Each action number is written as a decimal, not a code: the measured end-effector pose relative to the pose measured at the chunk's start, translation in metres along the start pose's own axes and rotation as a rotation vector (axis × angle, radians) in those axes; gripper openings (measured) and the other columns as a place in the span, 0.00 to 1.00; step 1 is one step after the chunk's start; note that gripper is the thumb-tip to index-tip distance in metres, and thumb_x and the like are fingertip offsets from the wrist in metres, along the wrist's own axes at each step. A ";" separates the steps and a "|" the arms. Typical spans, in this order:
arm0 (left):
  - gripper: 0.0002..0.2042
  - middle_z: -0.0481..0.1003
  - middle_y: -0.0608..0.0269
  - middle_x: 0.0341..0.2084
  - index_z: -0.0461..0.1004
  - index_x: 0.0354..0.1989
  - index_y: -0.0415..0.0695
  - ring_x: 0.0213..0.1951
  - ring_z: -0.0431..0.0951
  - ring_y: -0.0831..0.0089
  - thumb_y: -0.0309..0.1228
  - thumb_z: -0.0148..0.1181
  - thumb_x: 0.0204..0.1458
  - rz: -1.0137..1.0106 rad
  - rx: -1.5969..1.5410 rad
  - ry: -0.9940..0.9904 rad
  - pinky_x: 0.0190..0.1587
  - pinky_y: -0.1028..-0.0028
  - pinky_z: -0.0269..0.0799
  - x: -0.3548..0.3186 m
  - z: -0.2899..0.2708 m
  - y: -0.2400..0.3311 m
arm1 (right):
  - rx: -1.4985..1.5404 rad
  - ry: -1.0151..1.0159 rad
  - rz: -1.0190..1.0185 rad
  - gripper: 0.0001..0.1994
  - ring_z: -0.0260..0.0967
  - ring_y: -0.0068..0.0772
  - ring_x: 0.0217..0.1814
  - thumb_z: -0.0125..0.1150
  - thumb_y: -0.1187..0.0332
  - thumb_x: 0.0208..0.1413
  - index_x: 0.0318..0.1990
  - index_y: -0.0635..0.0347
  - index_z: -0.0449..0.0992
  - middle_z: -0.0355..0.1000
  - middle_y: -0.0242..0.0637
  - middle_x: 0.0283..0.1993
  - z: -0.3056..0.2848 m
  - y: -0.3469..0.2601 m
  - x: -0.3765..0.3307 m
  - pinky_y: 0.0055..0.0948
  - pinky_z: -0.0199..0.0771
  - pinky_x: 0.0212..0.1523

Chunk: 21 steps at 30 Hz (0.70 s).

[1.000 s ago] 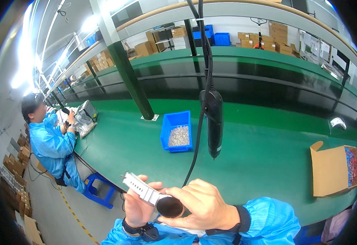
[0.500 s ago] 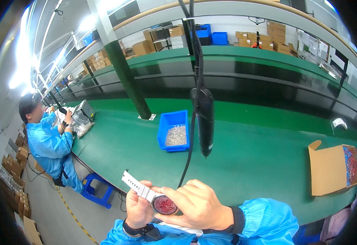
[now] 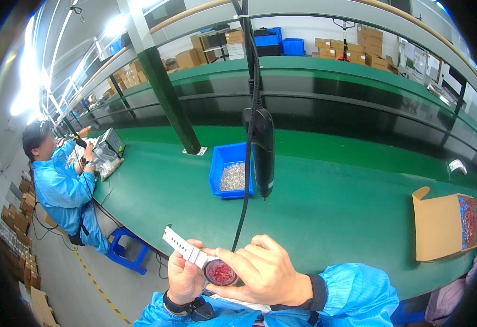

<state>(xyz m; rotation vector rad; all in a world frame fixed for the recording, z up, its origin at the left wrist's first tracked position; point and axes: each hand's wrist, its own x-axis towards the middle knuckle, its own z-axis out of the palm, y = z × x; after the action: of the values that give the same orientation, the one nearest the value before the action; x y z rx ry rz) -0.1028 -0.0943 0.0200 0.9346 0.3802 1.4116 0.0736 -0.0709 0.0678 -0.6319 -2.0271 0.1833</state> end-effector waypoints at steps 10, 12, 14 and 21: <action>0.44 0.65 0.40 0.44 0.54 0.57 0.39 0.46 0.68 0.53 0.67 0.27 0.44 -0.457 -0.880 -0.321 0.48 0.59 0.64 0.008 -0.045 -0.031 | 0.039 -0.084 -0.226 0.23 0.62 0.22 0.22 0.65 0.57 0.37 0.39 0.61 0.71 0.63 0.27 0.21 0.003 0.005 -0.002 0.31 0.60 0.44; 0.50 0.65 0.39 0.44 0.50 0.58 0.38 0.46 0.68 0.53 0.72 0.27 0.38 -0.494 -0.970 -0.368 0.48 0.60 0.64 0.007 -0.048 -0.040 | 0.045 -0.103 -0.279 0.22 0.63 0.21 0.23 0.65 0.57 0.37 0.38 0.60 0.71 0.63 0.27 0.21 0.007 0.005 -0.005 0.30 0.58 0.44; 0.51 0.64 0.39 0.44 0.49 0.59 0.38 0.46 0.68 0.53 0.73 0.27 0.36 -0.504 -1.006 -0.383 0.48 0.61 0.64 0.006 -0.054 -0.043 | 0.050 -0.101 -0.318 0.21 0.62 0.20 0.22 0.66 0.56 0.36 0.37 0.58 0.72 0.63 0.25 0.20 0.009 0.003 -0.004 0.28 0.55 0.44; 0.42 0.62 0.47 0.47 0.52 0.57 0.38 0.47 0.66 0.61 0.63 0.41 0.42 -0.859 -0.198 -0.085 0.46 0.65 0.66 -0.079 -0.157 -0.090 | 0.233 -0.422 -0.319 0.23 0.63 0.30 0.41 0.58 0.55 0.46 0.47 0.59 0.68 0.65 0.34 0.35 0.009 0.002 -0.003 0.38 0.57 0.50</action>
<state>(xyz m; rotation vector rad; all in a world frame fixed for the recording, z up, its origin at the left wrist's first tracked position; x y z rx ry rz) -0.1711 -0.1082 -0.1648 0.5511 0.4895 0.6049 0.0677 -0.0694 0.0599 -0.1217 -2.4312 0.3806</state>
